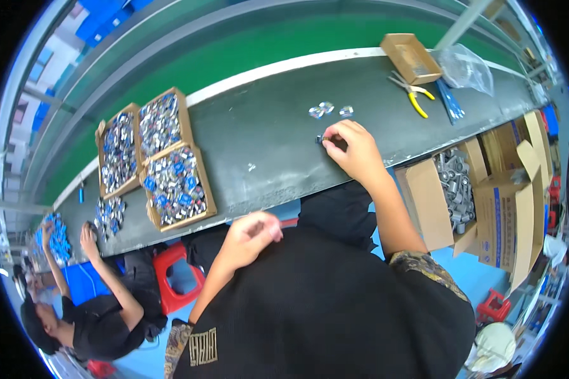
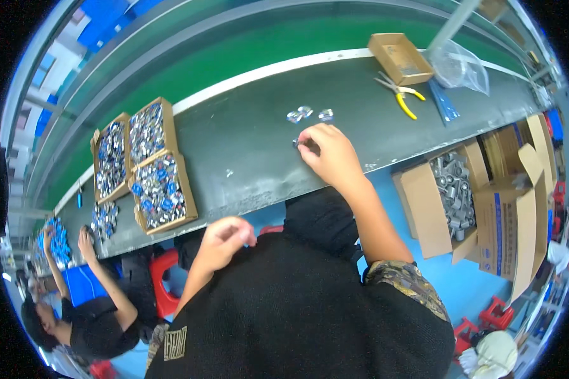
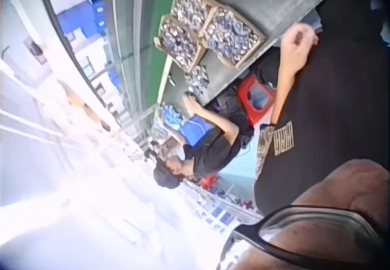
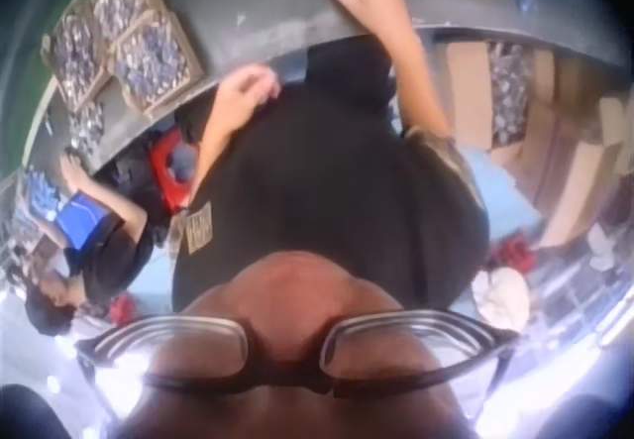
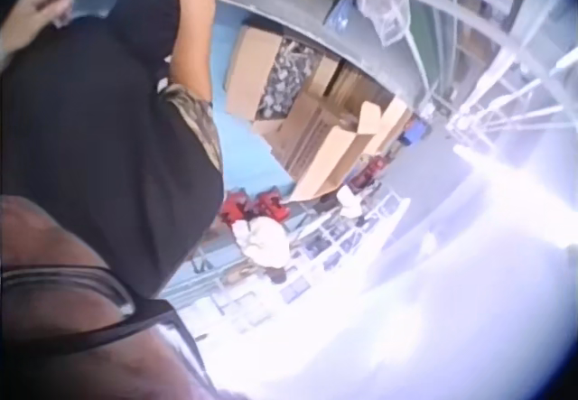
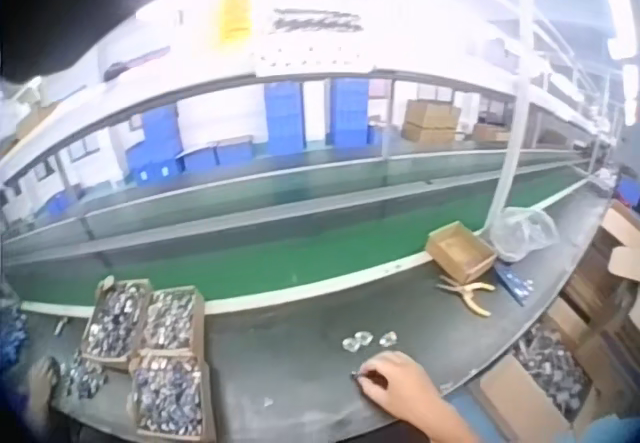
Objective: Manually assembling small electronic components at an assembly line station.
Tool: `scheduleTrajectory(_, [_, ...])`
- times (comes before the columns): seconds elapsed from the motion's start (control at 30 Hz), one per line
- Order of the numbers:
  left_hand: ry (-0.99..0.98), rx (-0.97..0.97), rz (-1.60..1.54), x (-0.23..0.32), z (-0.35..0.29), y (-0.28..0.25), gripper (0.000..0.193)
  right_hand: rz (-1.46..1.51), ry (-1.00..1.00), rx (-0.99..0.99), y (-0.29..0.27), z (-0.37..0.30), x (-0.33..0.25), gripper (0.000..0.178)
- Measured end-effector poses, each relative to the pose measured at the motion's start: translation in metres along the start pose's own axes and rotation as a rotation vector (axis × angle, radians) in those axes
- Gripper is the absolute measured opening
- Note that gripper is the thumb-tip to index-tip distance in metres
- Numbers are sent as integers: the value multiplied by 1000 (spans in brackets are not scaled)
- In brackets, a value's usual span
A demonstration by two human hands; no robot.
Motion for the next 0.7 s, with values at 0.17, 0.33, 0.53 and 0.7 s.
scheduleTrajectory(0.17, [-11, 239, -92, 4, 16, -5, 25, 386, -143, -354, 22, -23, -66, 14])
scheduleTrajectory(0.33, [5, 139, -130, -7, 7, -19, 30, 551, -152, -571, 47, -28, -85, 14])
scheduleTrajectory(0.53, [-7, 208, -183, -13, -13, -27, 27, 286, -165, -397, 69, -5, -75, 15])
scheduleTrajectory(0.7, [-69, 252, -301, -19, -22, -32, 23, 21, -217, -257, 88, 5, -71, 18])
Point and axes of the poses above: each hand's wrist, its own z-axis towards the middle knuckle, its own y-axis out of the palm, x = y × z, the point moved 1 cm from there along z, towards the middle knuckle, and after that the axes turned 6 degrees about y, right-handed, at the moved point
